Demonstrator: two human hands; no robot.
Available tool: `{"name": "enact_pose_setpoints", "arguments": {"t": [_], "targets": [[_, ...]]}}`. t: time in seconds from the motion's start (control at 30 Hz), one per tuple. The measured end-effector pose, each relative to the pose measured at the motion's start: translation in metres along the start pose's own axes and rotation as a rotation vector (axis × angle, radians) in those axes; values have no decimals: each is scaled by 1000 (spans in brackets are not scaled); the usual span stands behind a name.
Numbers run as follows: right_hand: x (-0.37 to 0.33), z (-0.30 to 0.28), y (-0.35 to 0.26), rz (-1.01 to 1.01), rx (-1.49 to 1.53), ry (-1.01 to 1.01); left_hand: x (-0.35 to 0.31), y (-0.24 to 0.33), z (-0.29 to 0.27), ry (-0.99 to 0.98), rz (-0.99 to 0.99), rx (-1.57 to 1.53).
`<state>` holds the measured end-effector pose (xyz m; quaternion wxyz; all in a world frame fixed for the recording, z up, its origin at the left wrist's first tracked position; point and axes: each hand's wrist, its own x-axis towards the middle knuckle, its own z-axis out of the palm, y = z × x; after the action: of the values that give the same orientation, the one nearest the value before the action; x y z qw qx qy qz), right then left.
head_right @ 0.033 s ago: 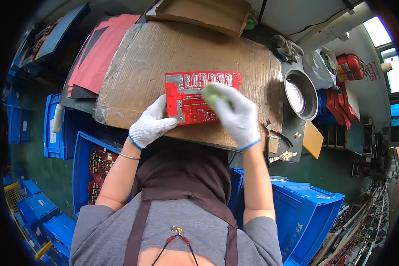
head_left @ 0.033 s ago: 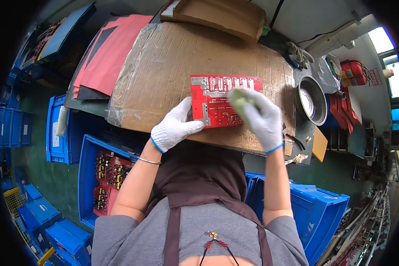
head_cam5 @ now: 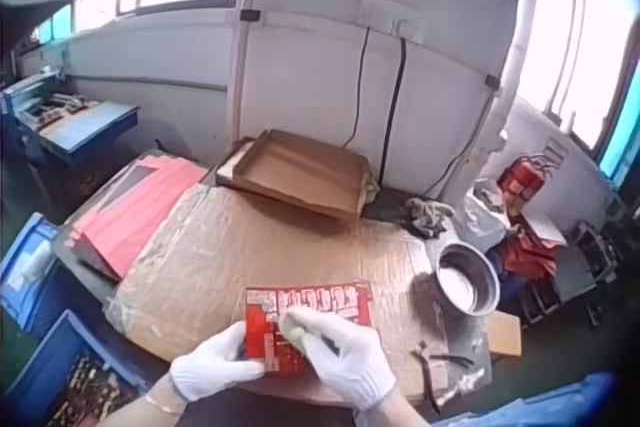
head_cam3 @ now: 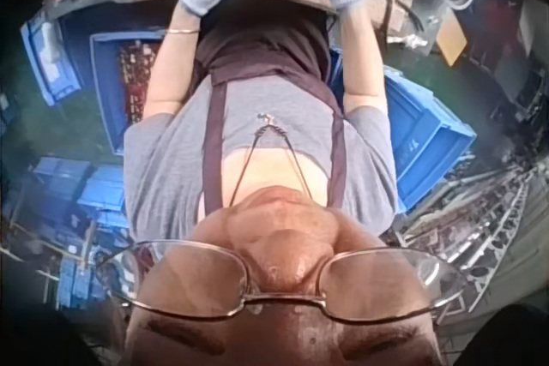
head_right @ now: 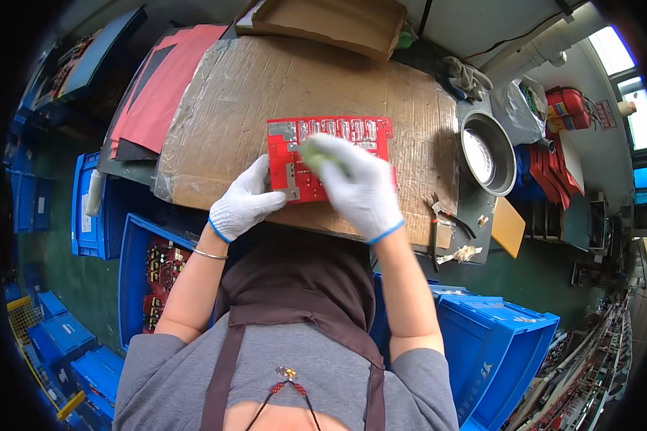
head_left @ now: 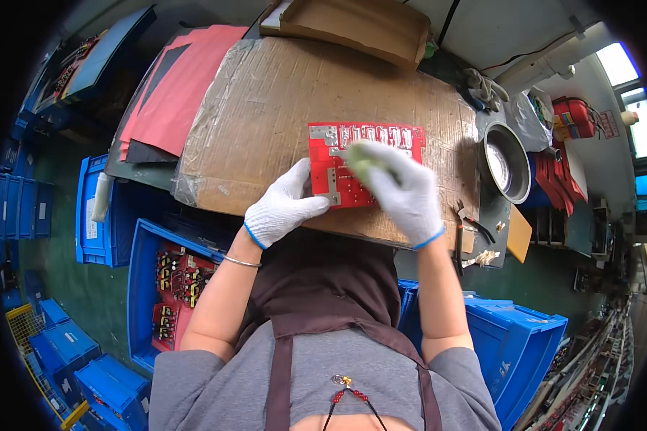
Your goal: The person is cleaning circuit boards with a handheld brush at a workstation.
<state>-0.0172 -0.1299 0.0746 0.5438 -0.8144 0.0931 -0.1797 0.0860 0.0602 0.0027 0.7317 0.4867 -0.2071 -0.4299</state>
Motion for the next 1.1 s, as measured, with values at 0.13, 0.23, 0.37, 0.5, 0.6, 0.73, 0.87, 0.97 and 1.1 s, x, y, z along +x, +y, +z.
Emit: {"name": "enact_pose_setpoints", "arguments": {"t": [0.13,0.23,0.37,0.5,0.6,0.73,0.87,0.97,1.1], "targets": [[26,45,-15,-231,-208,-175,-2,2,-1,55,-99,237],[36,1,1,-33,30,-26,-1,-2,0,20,40,82],[33,-45,20,97,27,161,0,6,5,12,-48,45],[46,50,-16,-256,-212,-72,-3,9,6,63,-49,63],[58,35,-18,-194,-224,-43,-2,0,4,28,13,73],[50,-38,18,-28,-117,120,1,3,6,19,18,76],[40,3,-4,-124,-160,101,0,-14,-6,66,35,96],[48,53,-21,-239,-396,-60,-4,9,7,51,-102,85],[54,24,-10,-298,-264,-60,-2,-19,-3,121,35,151]]}}
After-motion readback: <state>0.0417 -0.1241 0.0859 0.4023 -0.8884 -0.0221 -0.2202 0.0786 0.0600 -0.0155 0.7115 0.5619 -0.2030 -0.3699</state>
